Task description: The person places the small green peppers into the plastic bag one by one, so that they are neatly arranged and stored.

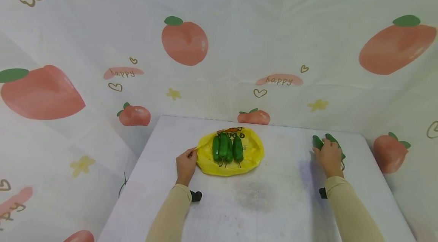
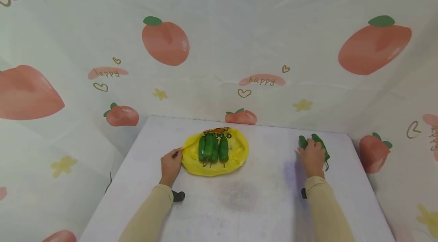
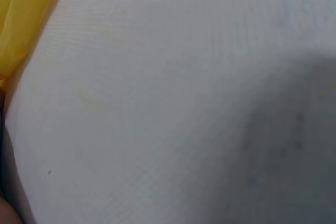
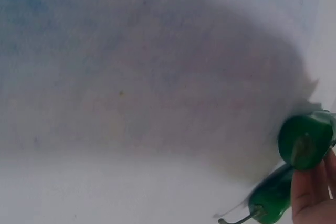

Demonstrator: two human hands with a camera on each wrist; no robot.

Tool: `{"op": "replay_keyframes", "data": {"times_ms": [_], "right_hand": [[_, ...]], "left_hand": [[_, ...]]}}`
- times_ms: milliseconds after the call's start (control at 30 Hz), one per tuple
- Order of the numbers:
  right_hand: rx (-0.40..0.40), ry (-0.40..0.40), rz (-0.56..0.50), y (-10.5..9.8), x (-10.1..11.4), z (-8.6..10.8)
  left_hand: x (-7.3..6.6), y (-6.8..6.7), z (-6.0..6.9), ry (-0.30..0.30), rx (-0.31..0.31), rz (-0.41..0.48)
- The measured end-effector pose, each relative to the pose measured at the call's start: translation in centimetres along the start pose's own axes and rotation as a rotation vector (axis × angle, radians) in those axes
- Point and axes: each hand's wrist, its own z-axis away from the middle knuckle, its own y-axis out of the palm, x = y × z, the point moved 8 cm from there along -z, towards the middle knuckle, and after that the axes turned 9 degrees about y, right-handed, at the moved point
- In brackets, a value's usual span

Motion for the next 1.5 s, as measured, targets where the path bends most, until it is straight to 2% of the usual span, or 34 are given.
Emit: {"op": "replay_keyframes", "data": {"times_ms": [133, 333, 500, 733, 1067, 1367, 1500], "right_hand": [[0.059, 0.009, 0.032, 0.4, 0.3, 0.3], [0.115, -0.046, 0.156, 0.6, 1.3, 0.4], [0.183, -0.009, 0.194, 1.0, 1.4, 0.7], [0.189, 0.005, 0.195, 1.2, 2.0, 1.1], [0.186, 0.019, 0.086, 1.2, 2.4, 2.1], [0.154, -0.027, -0.008, 1.3, 3.5, 2.3], [0.163, -0.036, -0.053, 1.2, 4.3, 2.4]], "left_hand": [[-0.1, 0.0, 0.2, -0.007, 0.002, -0.001], [-0.2, -0.2, 0.1, -0.007, -0.005, -0.008], [-0.2, -0.1, 0.1, -0.013, 0.005, 0.001], [0.0, -0.2, 0.1, -0.009, 0.001, 0.002], [-0.1, 0.0, 0.0, 0.010, 0.004, -0.001], [0.1, 0.1, 0.0, -0.005, 0.013, -0.007], [0.1, 0.1, -0.1, -0.003, 0.012, -0.008]]}}
